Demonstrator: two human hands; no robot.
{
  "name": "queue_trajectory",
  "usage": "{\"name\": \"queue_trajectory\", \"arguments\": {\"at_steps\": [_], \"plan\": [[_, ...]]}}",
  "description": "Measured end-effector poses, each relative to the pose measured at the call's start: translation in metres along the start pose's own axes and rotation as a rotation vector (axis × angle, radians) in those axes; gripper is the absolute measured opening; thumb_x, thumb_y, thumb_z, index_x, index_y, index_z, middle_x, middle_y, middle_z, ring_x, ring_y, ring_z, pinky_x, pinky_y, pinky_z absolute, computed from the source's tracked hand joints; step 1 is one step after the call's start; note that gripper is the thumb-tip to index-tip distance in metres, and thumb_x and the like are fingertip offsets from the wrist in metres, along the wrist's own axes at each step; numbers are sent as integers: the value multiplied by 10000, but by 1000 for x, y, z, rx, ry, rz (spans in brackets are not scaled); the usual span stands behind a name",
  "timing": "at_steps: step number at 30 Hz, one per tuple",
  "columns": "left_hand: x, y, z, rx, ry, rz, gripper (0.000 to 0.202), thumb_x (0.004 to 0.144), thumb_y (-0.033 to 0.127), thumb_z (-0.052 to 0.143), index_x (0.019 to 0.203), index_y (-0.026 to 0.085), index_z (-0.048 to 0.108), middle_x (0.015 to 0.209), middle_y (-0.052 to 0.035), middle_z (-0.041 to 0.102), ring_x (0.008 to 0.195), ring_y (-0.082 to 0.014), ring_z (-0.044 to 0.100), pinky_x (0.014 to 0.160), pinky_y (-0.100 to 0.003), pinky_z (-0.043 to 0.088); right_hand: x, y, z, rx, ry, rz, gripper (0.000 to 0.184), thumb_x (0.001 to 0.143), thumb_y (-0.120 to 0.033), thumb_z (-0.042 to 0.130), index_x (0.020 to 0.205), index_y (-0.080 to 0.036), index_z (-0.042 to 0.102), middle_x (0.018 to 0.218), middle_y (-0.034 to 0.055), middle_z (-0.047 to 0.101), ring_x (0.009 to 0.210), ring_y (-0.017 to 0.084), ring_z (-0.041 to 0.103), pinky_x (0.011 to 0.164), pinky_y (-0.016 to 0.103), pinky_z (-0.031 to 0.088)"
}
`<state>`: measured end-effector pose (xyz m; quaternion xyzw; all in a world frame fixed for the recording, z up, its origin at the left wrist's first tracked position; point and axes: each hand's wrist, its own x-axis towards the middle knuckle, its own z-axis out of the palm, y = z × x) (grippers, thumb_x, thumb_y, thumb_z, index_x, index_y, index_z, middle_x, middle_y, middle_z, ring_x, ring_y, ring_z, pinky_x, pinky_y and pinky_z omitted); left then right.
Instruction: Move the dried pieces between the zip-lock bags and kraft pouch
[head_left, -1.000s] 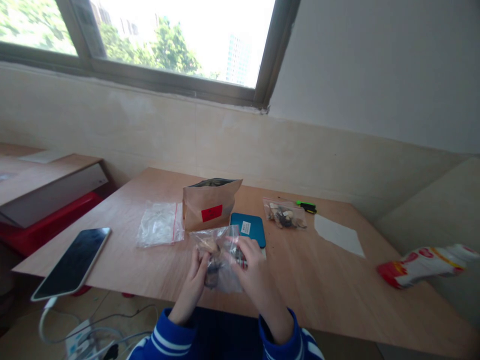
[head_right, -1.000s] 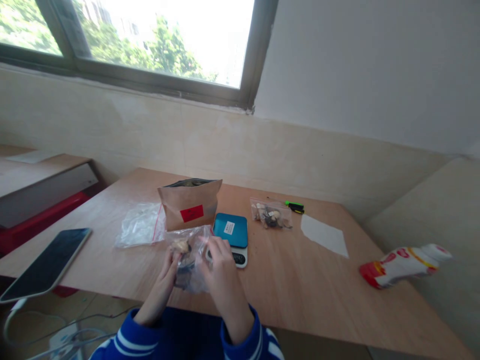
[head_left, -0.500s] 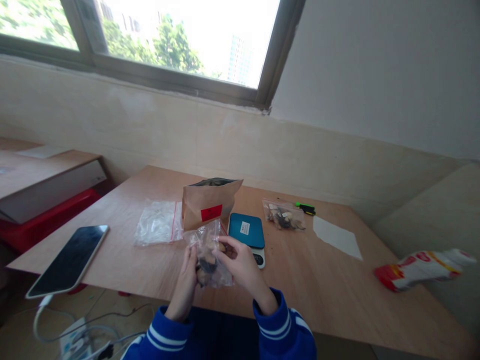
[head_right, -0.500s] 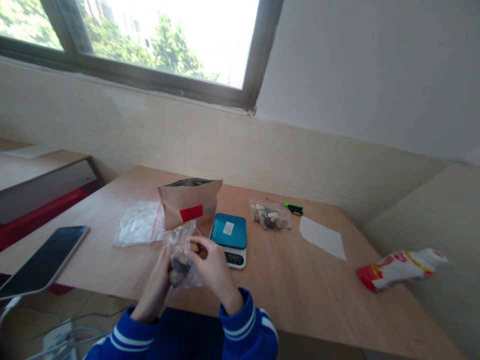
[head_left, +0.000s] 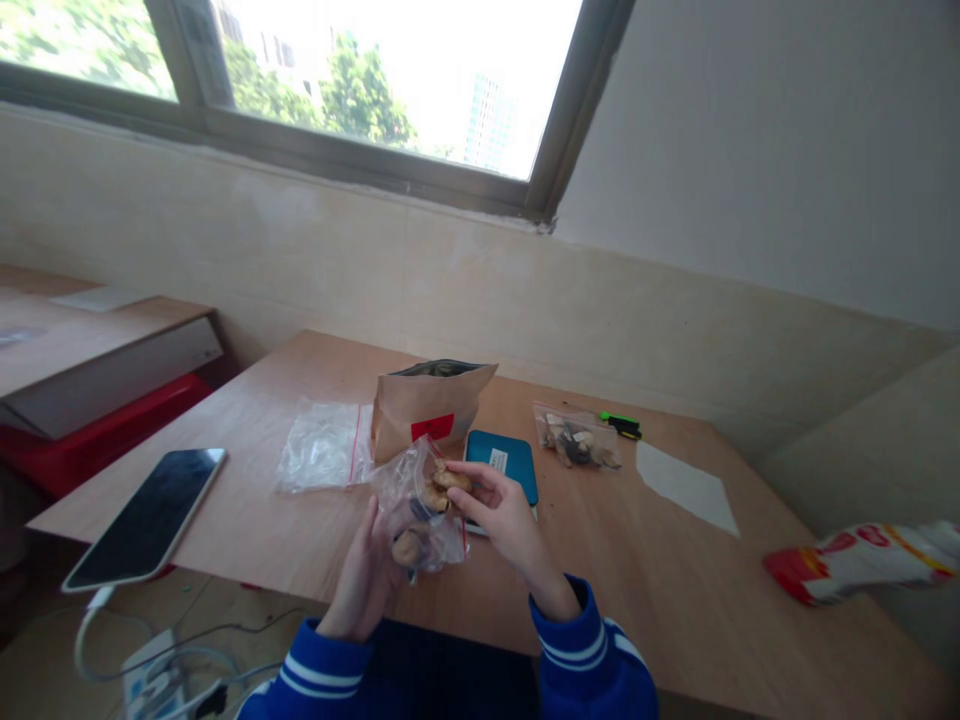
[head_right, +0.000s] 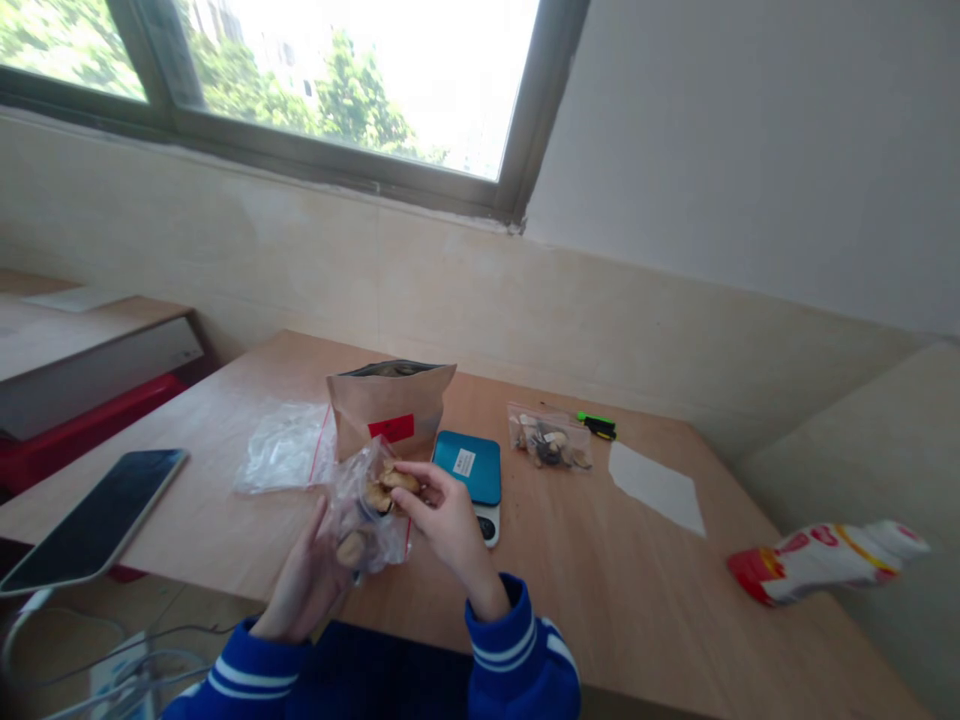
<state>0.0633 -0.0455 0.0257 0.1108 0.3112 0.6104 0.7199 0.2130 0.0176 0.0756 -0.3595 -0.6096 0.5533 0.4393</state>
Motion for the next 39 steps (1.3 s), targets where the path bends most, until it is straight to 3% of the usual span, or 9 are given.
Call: {"name": "queue_trajectory", "arguments": {"at_steps": [4,8,12,17,21,25,28,34,39], "plan": [[-2,-5,3,-7,-53,-16,488,863,501,547,1222,172,585,1144,-101,686,996,-226,660,866,-351,527,-2,-3,7,-75,-47,15,292,748,-294,718,1017,-180,705,1030,73,735,920,208,707,833,337,571],[0,-11,0,52,33,27,452,815,350,657,1223,169,585,1150,-96,687,1046,-243,648,884,-345,522,-4,-10,10,-198,-93,-18,240,792,-296,670,1010,-202,705,1005,44,735,897,189,704,815,308,569],[2,-10,-4,37,119,52,452,806,324,664,1227,175,590,1147,-90,692,1040,-250,653,869,-347,532,2,-29,-5,-366,-65,-109,198,814,-341,647,940,-203,709,942,31,738,845,176,700,786,293,565],[3,-7,-12,-7,182,3,403,859,301,577,1233,153,598,1068,-89,723,951,-225,687,803,-326,556,32,-73,-27,-369,58,-222,278,845,-438,593,913,-180,671,820,30,716,704,152,678,670,272,553],[2,-7,-14,-5,215,-8,350,871,276,537,1176,134,633,1021,-90,736,949,-227,690,818,-336,555,75,-97,-25,-377,102,-415,318,897,-474,507,938,-186,633,741,6,682,651,133,642,637,252,519],[-1,-6,-14,-19,214,-23,312,884,266,516,1116,120,663,1000,-92,740,926,-231,697,828,-344,550,113,-90,-17,-682,134,-608,250,938,-398,476,948,-210,640,911,37,670,865,170,624,785,285,481],[-4,-6,-16,-23,215,-13,313,888,263,517,1131,130,661,1021,-81,737,938,-232,694,849,-350,544,123,-74,-15,-896,132,-647,210,942,-328,489,917,-205,657,986,74,630,983,208,568,901,337,429],[-3,-8,-22,-27,207,-20,301,873,255,551,1130,143,661,1004,-66,742,927,-218,696,846,-334,548,110,-62,-15,-901,50,-611,179,960,-270,465,981,-196,627,1010,59,667,996,198,594,909,323,388],[-1,-12,-21,-33,207,-40,301,870,232,544,1124,122,662,1007,-78,740,938,-228,693,856,-346,547,104,-62,-16,-913,89,-563,215,932,-316,530,1094,-181,575,1075,69,689,1011,215,613,907,342,357]]}}
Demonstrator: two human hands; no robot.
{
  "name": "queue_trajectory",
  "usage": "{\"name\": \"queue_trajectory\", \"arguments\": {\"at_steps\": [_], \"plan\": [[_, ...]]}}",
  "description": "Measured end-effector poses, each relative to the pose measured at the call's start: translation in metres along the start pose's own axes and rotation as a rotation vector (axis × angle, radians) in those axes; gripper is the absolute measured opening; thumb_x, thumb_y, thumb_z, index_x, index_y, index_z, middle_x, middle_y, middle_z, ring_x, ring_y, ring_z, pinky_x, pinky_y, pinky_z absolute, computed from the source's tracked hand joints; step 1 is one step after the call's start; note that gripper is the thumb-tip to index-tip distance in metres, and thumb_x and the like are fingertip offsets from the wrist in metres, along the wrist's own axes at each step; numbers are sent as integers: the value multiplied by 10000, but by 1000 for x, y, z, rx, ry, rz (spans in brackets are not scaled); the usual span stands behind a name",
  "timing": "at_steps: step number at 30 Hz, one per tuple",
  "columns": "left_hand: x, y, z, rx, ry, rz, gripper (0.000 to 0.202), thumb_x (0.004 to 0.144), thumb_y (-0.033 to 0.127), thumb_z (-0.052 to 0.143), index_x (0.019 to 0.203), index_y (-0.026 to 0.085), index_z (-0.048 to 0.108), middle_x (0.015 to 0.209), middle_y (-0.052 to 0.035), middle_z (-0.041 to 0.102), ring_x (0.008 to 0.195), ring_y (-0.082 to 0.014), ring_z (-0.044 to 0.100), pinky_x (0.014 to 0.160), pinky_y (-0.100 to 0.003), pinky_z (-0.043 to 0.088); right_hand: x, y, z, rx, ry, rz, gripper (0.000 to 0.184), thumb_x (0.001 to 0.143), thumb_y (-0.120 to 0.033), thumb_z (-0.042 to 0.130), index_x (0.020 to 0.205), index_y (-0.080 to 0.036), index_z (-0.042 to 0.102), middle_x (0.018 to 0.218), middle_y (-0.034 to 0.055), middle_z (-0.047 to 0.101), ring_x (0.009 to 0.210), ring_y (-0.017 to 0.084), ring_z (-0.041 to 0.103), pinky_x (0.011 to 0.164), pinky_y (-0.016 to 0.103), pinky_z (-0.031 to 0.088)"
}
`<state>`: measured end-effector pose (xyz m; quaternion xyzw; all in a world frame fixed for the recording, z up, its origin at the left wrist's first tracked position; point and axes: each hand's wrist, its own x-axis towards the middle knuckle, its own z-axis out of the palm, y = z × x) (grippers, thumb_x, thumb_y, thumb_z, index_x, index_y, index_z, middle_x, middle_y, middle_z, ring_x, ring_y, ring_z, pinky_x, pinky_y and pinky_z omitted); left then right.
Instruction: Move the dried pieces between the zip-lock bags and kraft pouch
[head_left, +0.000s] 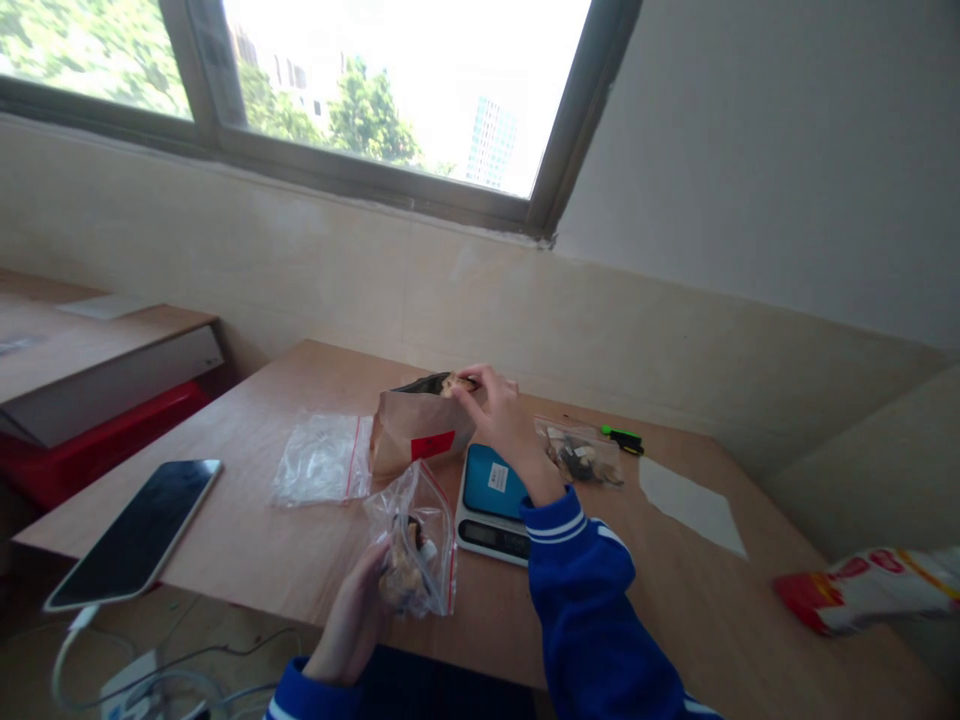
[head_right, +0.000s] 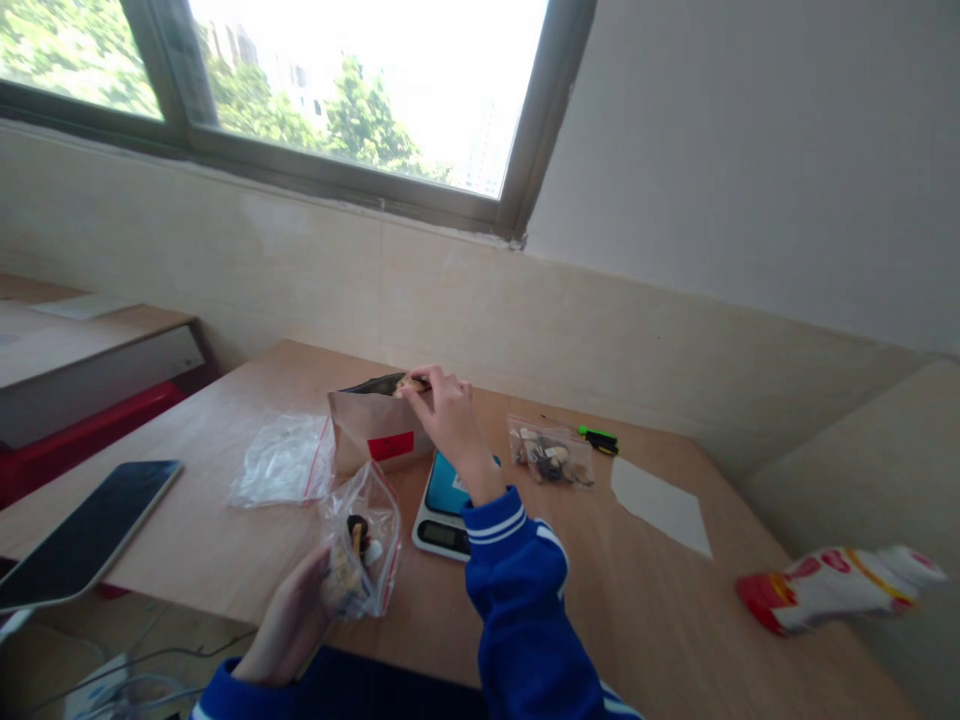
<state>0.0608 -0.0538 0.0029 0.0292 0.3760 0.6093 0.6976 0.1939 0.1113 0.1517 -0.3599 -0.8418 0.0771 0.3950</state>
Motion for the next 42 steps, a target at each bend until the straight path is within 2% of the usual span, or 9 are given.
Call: {"name": "queue_trajectory", "arguments": {"at_steps": [5,10,14,19,22,27,30,36,42], "plan": [[0,0,2,3,-20,-3,294,870,232,550,1116,118,664,992,-78,742,934,-233,693,843,-343,550,-3,1,-6,9,-73,-39,192,939,-348,520,1042,-212,608,1076,46,699,1017,202,618,917,342,340],[0,1,3,0,10,2,304,875,221,540,1130,103,656,1006,-91,739,933,-229,692,882,-349,533,-6,2,-14,26,-105,-52,272,988,-349,403,1067,-246,642,1115,35,675,1069,189,594,917,329,365],[0,0,1,2,-4,-2,325,870,244,547,1146,107,650,1020,-92,737,921,-225,694,920,-360,514,-5,4,-15,90,-117,-59,253,949,-362,493,1124,-247,635,1063,33,687,1002,179,603,901,318,403],[0,-2,0,17,-5,16,309,853,246,568,1116,118,668,1012,-86,740,943,-241,691,923,-376,513,-5,2,-16,67,-123,41,444,872,-417,607,1273,-233,554,884,32,713,932,210,602,872,351,422],[-1,-1,1,10,-18,5,294,858,246,559,1096,123,679,989,-80,745,940,-239,692,915,-370,518,-6,-4,-16,14,-139,16,369,895,-391,579,1232,-241,590,894,31,724,925,213,592,866,353,417],[-4,0,4,-11,1,2,274,872,220,536,1075,111,684,979,-79,746,919,-224,697,901,-350,526,-7,-9,-13,-35,-156,-70,245,948,-248,465,1115,-257,644,1117,5,703,984,194,597,912,359,391],[-5,0,4,-5,10,4,278,868,213,538,1085,116,682,978,-78,746,932,-228,695,904,-349,524,-7,-8,-11,-68,-158,-70,271,973,-301,421,1072,-216,658,1075,43,693,1002,201,594,913,353,402],[-3,-1,1,7,-1,4,317,865,238,549,1135,115,660,1026,-91,735,990,-242,678,916,-351,517,-9,-8,-7,-230,-78,-30,417,979,-413,368,882,-166,689,913,86,531,846,192,557,827,330,455],[-2,1,1,2,15,-6,346,874,231,533,1186,122,634,1033,-97,732,1031,-256,662,945,-382,498,-14,-15,-8,-238,46,-45,266,953,-305,443,1029,-201,677,1049,101,520,953,225,532,897,394,430]]}}
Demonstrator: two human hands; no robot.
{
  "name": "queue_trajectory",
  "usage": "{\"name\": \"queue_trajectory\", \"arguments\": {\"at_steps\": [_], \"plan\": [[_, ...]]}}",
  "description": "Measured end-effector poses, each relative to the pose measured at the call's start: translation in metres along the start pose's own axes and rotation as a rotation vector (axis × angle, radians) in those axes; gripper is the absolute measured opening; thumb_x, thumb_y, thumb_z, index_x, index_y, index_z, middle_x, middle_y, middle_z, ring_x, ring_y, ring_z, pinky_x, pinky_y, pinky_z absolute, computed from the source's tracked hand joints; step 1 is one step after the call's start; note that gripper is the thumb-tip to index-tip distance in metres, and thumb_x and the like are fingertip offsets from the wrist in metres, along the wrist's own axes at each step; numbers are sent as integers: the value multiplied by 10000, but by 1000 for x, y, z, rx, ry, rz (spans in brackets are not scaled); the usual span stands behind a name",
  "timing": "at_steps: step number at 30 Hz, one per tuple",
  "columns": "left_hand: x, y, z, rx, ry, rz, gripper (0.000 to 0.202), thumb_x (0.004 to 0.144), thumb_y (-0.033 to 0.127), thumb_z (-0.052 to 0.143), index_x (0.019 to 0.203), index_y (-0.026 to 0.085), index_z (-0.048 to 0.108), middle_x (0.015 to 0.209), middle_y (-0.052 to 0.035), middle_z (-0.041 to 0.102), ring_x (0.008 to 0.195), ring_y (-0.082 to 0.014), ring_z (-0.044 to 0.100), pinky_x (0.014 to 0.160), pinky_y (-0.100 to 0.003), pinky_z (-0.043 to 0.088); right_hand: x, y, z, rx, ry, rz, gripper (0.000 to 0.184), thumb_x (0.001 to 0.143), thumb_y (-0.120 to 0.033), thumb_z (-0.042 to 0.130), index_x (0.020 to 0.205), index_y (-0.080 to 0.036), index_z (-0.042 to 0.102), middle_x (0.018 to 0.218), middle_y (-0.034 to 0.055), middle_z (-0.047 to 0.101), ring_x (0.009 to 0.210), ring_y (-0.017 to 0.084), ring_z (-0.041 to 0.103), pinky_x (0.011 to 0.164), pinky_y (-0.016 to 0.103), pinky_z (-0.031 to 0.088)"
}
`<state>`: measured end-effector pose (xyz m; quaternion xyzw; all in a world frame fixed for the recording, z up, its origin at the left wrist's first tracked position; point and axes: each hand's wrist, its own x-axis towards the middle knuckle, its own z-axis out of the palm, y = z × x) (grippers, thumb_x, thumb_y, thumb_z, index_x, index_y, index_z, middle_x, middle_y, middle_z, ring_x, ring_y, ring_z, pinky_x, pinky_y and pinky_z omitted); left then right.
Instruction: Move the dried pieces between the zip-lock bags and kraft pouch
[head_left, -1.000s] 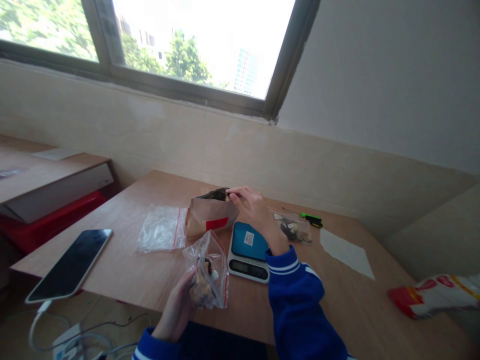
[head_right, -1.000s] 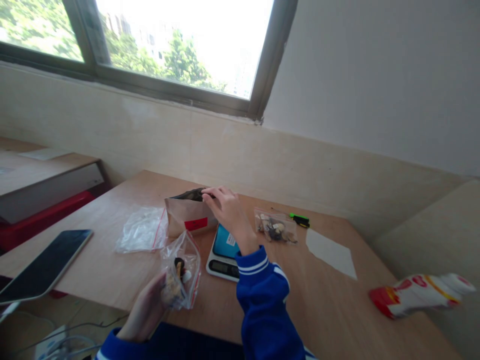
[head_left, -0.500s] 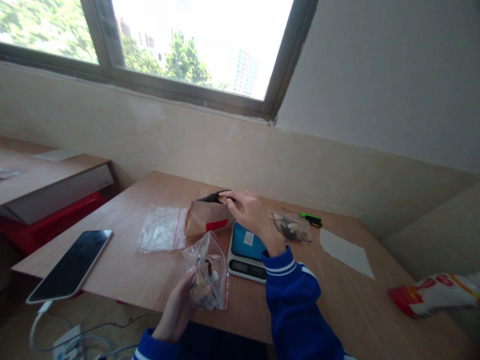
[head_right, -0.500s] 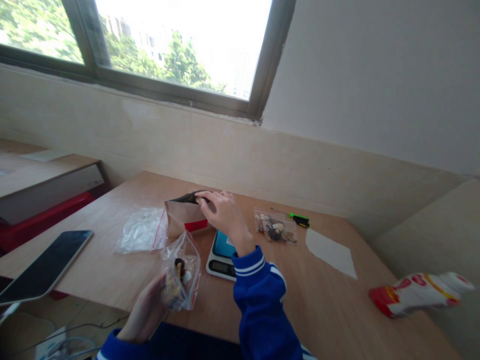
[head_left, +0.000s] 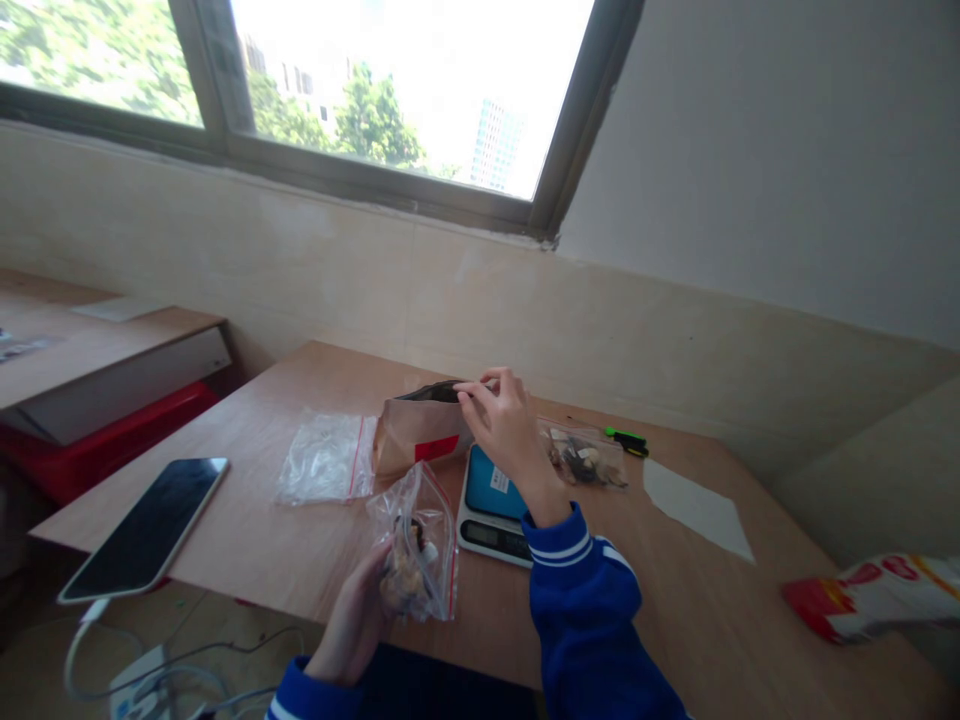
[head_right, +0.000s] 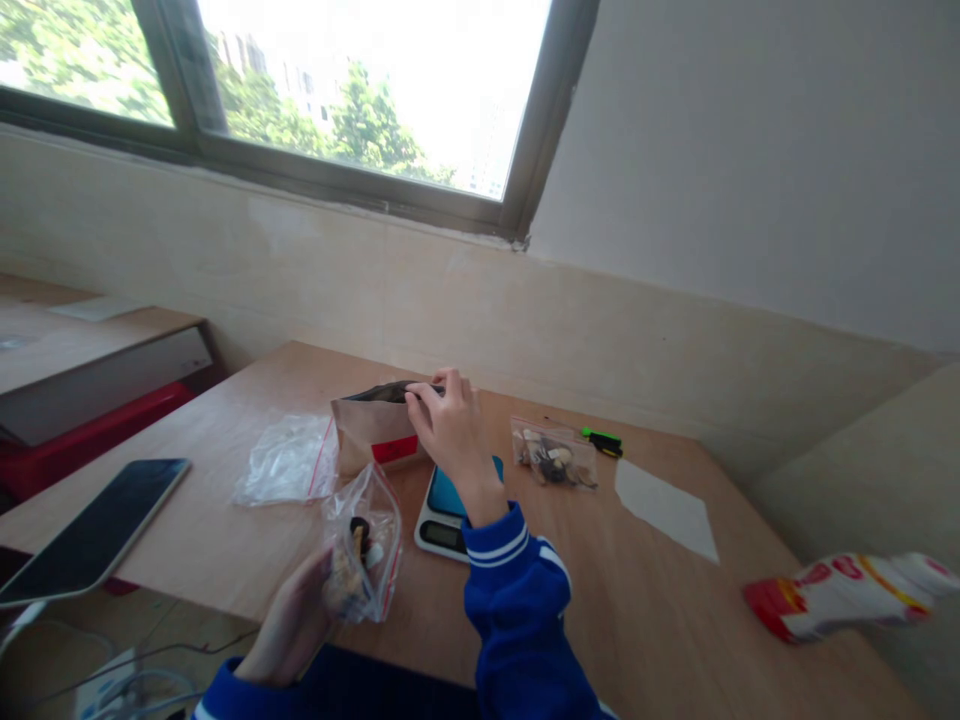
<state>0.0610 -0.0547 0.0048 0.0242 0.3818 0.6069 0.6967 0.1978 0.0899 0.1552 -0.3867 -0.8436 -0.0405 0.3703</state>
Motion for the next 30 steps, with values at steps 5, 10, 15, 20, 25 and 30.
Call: {"name": "queue_trajectory", "arguments": {"at_steps": [5,10,15,20,25,30], "plan": [[-6,4,8,-33,-5,15,383,860,273,550,1214,140,613,1072,-92,719,1069,-255,640,954,-392,488,-11,-13,-20,453,-237,20,215,918,-144,436,907,-186,646,934,41,610,888,151,590,826,278,463],[-10,7,18,5,-58,164,481,762,342,664,1221,211,609,1165,-75,682,1217,-299,536,996,-426,450,-34,-26,-21,525,-801,-23,134,852,-160,575,966,-170,644,915,42,659,814,157,622,735,266,491],[-11,6,27,92,-95,328,525,698,347,739,1198,235,621,1302,-71,604,1311,-325,434,1079,-437,368,-49,-32,-1,557,-831,-97,287,822,-268,677,1084,-165,622,1090,82,659,1003,206,609,876,314,473],[-8,3,28,159,-42,383,395,714,300,719,1099,222,675,1296,-57,606,1345,-308,392,1115,-410,324,-52,-32,6,537,-844,-63,196,805,-204,689,981,-137,636,1027,89,682,960,209,630,854,311,478],[5,1,18,164,4,480,376,738,278,702,1109,223,664,1322,-53,588,1347,-272,396,1125,-360,303,-55,-31,6,543,-872,-20,233,770,-219,713,969,-152,612,951,58,683,854,194,641,756,282,489],[13,3,12,179,14,517,393,732,292,713,1110,203,653,1290,-79,604,1294,-281,460,1108,-371,327,-63,-30,13,652,-872,-57,283,776,-157,663,1053,-176,606,1025,50,674,907,179,632,814,283,483]]}}
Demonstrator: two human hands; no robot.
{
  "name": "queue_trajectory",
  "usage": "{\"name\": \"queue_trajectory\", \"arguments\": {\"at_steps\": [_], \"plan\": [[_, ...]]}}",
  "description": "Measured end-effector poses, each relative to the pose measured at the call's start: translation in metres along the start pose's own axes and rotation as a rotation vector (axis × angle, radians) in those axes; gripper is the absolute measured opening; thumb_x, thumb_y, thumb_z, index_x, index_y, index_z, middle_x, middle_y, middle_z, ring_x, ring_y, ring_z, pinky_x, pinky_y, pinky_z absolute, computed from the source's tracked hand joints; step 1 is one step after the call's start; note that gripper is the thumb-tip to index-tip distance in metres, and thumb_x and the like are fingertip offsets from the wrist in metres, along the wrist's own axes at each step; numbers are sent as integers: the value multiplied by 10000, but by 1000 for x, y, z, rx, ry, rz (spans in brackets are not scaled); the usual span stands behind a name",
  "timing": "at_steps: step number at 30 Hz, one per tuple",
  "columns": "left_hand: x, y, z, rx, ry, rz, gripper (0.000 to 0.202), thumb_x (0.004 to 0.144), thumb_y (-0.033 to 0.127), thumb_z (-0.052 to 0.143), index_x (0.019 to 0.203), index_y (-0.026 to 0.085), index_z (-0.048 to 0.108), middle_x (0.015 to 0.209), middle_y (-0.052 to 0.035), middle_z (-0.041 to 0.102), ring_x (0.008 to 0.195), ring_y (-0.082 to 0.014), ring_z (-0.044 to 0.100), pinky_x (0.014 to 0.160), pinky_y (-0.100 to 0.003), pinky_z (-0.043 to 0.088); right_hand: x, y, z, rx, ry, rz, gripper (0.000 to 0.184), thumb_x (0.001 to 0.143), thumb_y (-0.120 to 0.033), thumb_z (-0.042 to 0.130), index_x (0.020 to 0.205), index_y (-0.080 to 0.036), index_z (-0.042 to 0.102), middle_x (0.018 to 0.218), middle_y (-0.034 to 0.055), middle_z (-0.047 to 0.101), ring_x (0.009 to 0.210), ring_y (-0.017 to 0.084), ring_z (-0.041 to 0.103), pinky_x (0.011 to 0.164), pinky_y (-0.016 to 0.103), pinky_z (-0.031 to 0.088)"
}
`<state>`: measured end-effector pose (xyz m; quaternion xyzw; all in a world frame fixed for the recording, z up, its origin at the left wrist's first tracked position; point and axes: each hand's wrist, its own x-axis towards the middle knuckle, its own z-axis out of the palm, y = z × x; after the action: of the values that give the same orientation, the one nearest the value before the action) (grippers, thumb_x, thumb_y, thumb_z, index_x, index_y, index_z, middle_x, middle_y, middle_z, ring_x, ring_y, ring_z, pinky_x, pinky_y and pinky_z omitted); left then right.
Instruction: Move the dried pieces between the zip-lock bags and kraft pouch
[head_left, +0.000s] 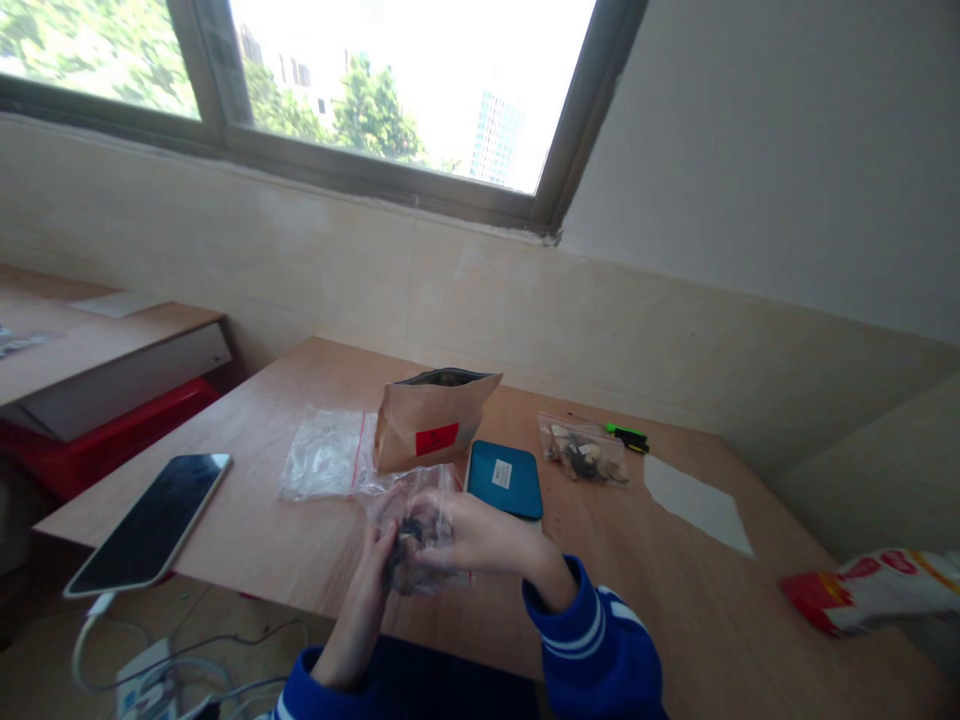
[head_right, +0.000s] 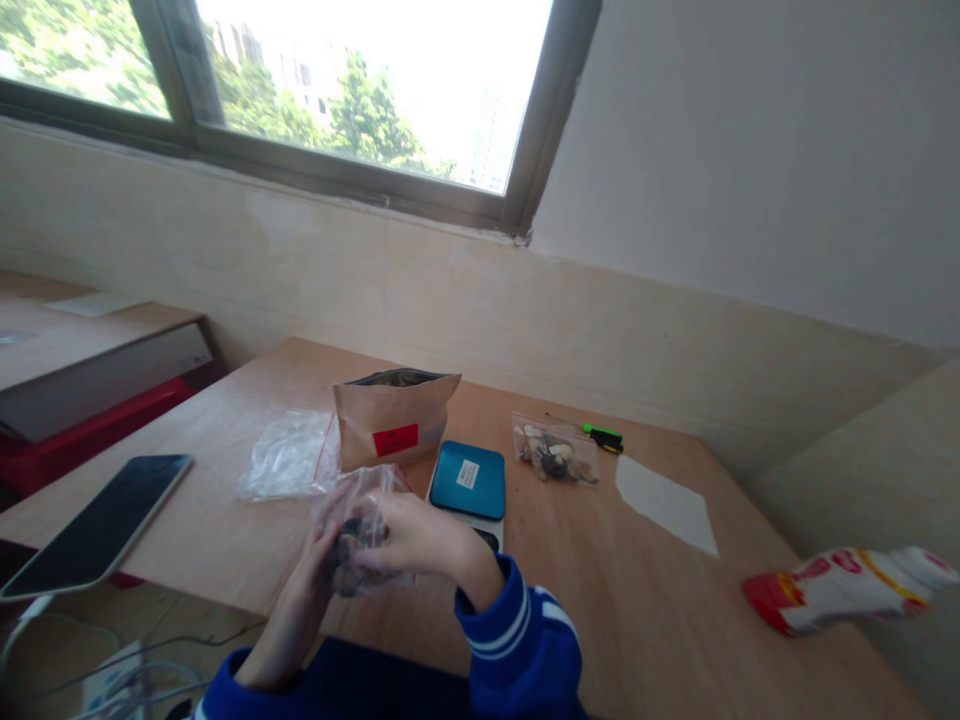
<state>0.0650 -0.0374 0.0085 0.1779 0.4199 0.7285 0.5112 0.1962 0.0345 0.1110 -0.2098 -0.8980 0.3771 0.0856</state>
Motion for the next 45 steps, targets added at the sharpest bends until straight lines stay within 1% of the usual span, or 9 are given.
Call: {"name": "queue_trajectory", "arguments": {"at_steps": [5,10,13,19,25,32,35,40,45], "plan": [[-7,8,2,-42,-5,-74,482,763,337,701,1222,239,590,1317,-70,595,1264,-273,497,1058,-376,392,-5,2,-5,16,67,-26,226,769,-228,715,979,-187,642,1076,55,655,1051,206,583,941,338,438],[-17,15,7,-97,-88,-164,663,794,458,657,1390,279,430,1307,-77,607,1218,-279,544,1009,-403,439,-17,0,-16,187,103,122,237,765,-265,726,943,-184,593,869,2,653,804,155,624,744,281,503],[-22,17,9,-127,-104,-214,701,804,493,631,1423,262,396,1319,-86,600,1229,-284,534,1018,-405,430,-21,-1,-19,264,127,121,237,751,-236,735,934,-181,596,859,-1,651,813,148,628,765,280,509],[-24,22,9,-151,-144,-216,597,851,494,566,1384,240,473,1343,-74,584,1286,-267,478,1063,-380,379,-26,2,-33,290,310,89,260,755,-274,736,970,-185,621,945,25,668,873,158,646,830,318,522],[-21,25,4,-212,-66,-232,487,904,434,494,1368,288,488,1344,-19,587,1318,-217,443,1091,-336,340,-21,-2,-44,332,373,40,259,754,-299,738,953,-182,622,943,38,673,859,157,657,823,329,543],[-19,31,-2,-216,23,-291,501,921,391,464,1401,253,445,1270,-33,638,1290,-211,474,1068,-335,373,16,-7,-80,323,918,-146,325,732,-385,741,901,-227,513,912,23,638,884,166,655,838,327,554],[-17,33,-4,-218,48,-284,495,925,376,457,1403,250,442,1279,-38,632,1286,-206,478,1062,-329,378,35,-1,-95,273,1024,-169,337,732,-374,735,898,-228,481,893,14,616,865,157,649,818,309,552],[-14,33,-9,-228,45,-283,489,925,393,451,1397,264,448,1293,-34,623,1277,-203,487,1054,-329,388,50,20,-92,231,944,-183,267,749,-302,712,902,-208,515,908,19,616,863,158,643,826,309,525],[-13,30,-12,-205,26,-275,488,909,407,477,1373,258,482,1272,-40,637,1259,-219,506,1061,-359,388,37,22,-72,-54,824,-145,103,852,-251,591,932,-194,560,938,33,650,909,164,629,845,303,478]]}}
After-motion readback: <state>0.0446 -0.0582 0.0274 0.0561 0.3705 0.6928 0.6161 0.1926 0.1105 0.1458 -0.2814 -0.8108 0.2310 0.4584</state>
